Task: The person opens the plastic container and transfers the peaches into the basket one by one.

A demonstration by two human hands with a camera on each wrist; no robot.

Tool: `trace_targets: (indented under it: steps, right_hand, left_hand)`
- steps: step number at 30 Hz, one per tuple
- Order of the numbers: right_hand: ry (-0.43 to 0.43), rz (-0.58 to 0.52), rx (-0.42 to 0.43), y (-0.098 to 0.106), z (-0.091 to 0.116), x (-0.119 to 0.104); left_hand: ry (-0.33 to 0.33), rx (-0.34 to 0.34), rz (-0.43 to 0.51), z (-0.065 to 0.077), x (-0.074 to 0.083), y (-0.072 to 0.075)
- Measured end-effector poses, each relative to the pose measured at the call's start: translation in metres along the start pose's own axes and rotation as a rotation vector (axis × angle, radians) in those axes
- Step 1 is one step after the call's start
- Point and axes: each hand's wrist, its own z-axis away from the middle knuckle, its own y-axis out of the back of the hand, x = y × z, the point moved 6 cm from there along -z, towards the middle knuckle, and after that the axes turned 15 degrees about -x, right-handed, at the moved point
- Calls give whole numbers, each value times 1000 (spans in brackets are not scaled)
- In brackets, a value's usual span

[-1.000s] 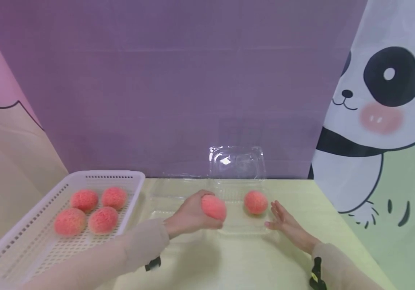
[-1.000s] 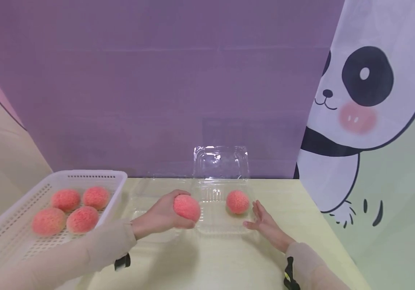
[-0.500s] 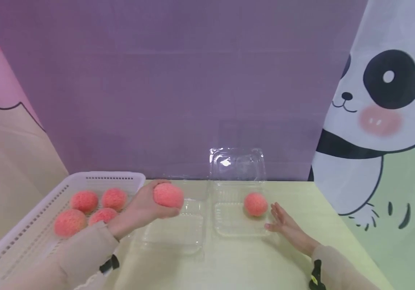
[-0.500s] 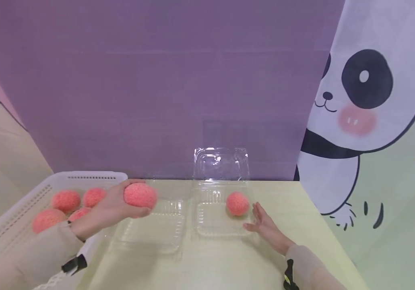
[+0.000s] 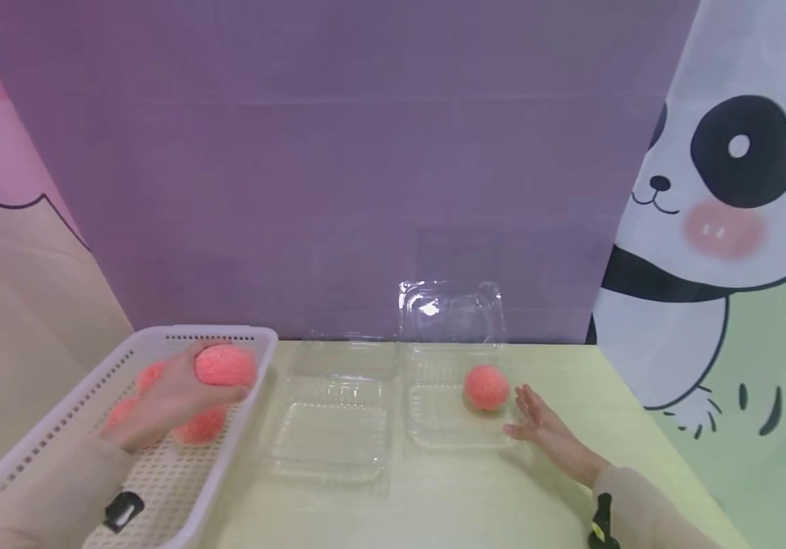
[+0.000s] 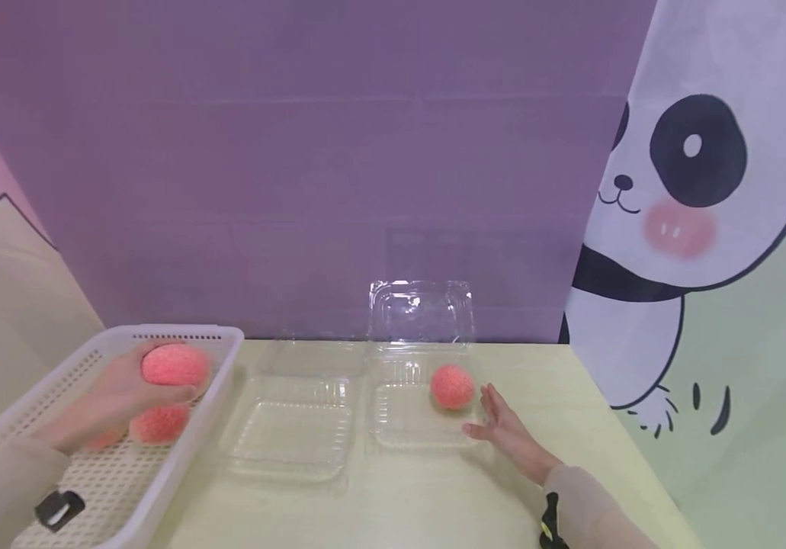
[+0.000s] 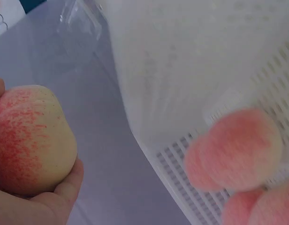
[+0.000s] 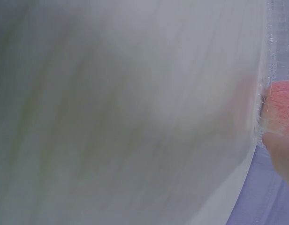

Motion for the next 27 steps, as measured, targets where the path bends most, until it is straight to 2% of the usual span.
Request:
trace_targets:
  steps: [7,11,14,19,25,27]
  right_hand:
    - [-1,-18,2,-2,0,2]
    - [1,-30,1,-2,1,3]
    - [3,-37,0,-2,1,4]
    - [0,-32,-7,-2,0,5]
    - [2,-27,-4,-1,1,3]
    - [-1,-15,-7,-1,2,1]
  left_hand:
    - [-39,36,-75,14,-25,23]
    - [3,13,-52,22,-41,32]
    - [36,3,-87,26,-52,38]
    - [33,1,-173,31,-67,49]
    - [86,-47,-195,37,-84,60]
    - [69,-39,-199,40,-85,62]
